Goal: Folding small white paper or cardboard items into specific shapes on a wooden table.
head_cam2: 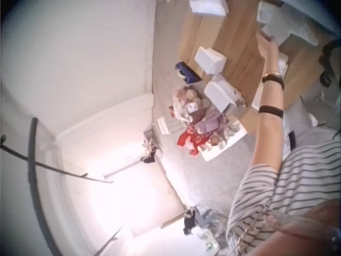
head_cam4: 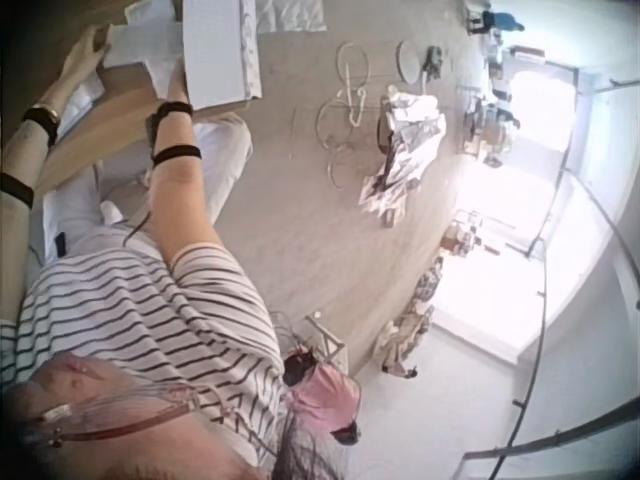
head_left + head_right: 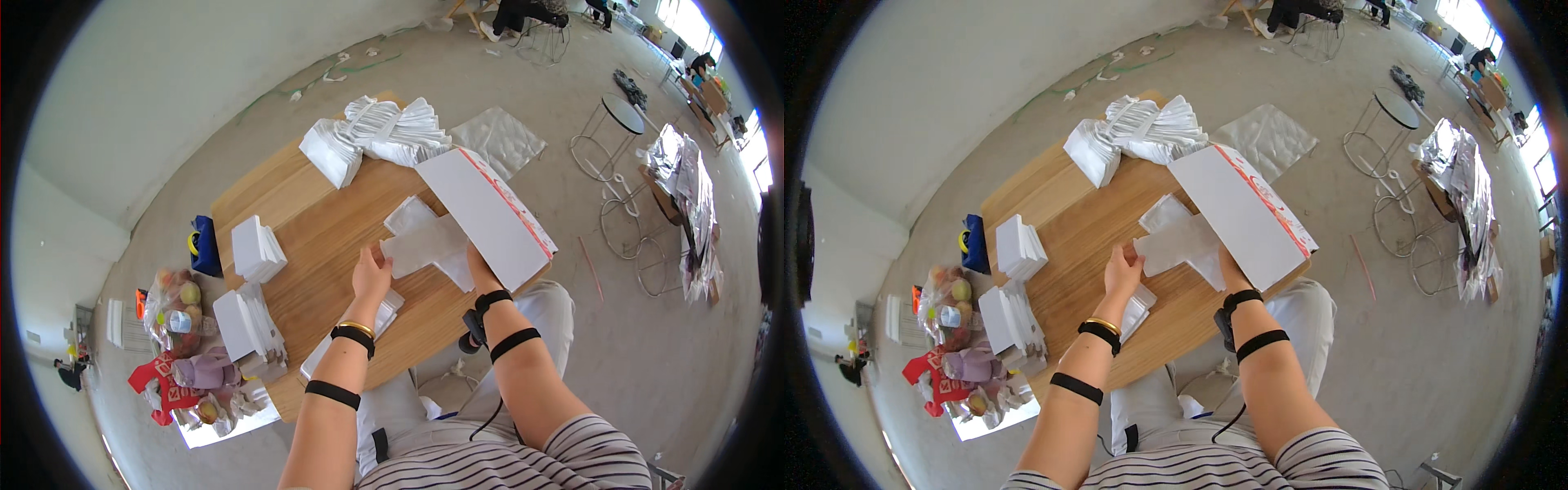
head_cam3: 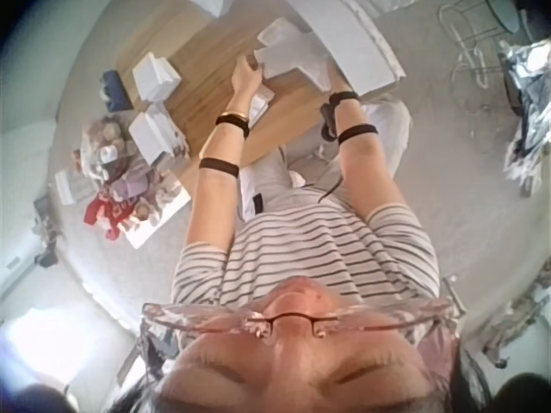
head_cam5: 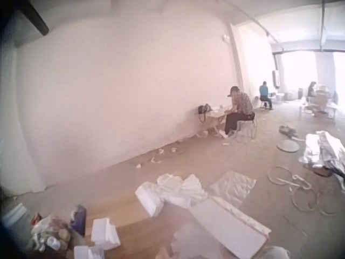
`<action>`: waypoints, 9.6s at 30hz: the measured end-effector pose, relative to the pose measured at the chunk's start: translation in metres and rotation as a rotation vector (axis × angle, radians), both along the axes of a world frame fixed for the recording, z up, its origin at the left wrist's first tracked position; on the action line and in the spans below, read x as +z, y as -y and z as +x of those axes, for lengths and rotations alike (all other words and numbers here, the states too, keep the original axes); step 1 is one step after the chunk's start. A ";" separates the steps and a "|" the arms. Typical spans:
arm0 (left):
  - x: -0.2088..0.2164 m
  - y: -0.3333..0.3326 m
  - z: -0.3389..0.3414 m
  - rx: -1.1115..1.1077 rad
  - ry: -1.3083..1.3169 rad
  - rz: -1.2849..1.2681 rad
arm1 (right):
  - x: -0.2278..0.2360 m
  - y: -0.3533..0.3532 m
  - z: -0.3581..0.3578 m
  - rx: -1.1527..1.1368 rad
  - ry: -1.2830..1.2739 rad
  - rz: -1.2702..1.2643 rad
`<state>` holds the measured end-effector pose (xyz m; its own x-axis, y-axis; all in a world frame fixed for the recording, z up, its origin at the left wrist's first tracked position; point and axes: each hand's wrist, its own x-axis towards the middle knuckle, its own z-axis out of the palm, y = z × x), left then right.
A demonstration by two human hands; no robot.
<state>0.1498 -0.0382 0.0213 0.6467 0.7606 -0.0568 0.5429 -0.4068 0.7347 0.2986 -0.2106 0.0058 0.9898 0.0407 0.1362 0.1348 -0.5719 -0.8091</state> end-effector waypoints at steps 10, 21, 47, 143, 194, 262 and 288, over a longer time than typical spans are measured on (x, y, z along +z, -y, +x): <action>0.035 0.027 -0.156 0.015 -0.148 0.297 | -0.001 -0.008 -0.058 0.557 0.423 -0.267; 0.015 0.037 -0.202 -0.214 -0.205 0.352 | 0.033 0.008 -0.128 1.043 0.331 -0.214; 0.004 0.092 -0.194 -0.238 0.009 0.366 | 0.020 0.009 -0.185 1.166 0.524 -0.586; -0.001 0.057 -0.147 0.080 0.260 -0.212 | 0.026 0.023 -0.192 1.271 0.660 -0.440; -0.018 0.046 -0.160 0.226 0.362 -0.242 | 0.008 -0.001 -0.177 1.129 0.567 -0.531; -0.018 0.044 -0.155 0.342 0.498 -0.276 | 0.034 0.016 -0.184 1.671 0.418 -0.408; -0.019 0.032 -0.165 0.149 0.425 -0.653 | 0.040 0.015 -0.176 1.603 0.247 -0.337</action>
<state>-0.0155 -0.0698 0.0019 0.6068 0.7392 -0.2922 0.1772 0.2326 0.9563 0.1225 -0.2252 0.0460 -0.1279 0.9906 0.0478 0.8204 0.1327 -0.5562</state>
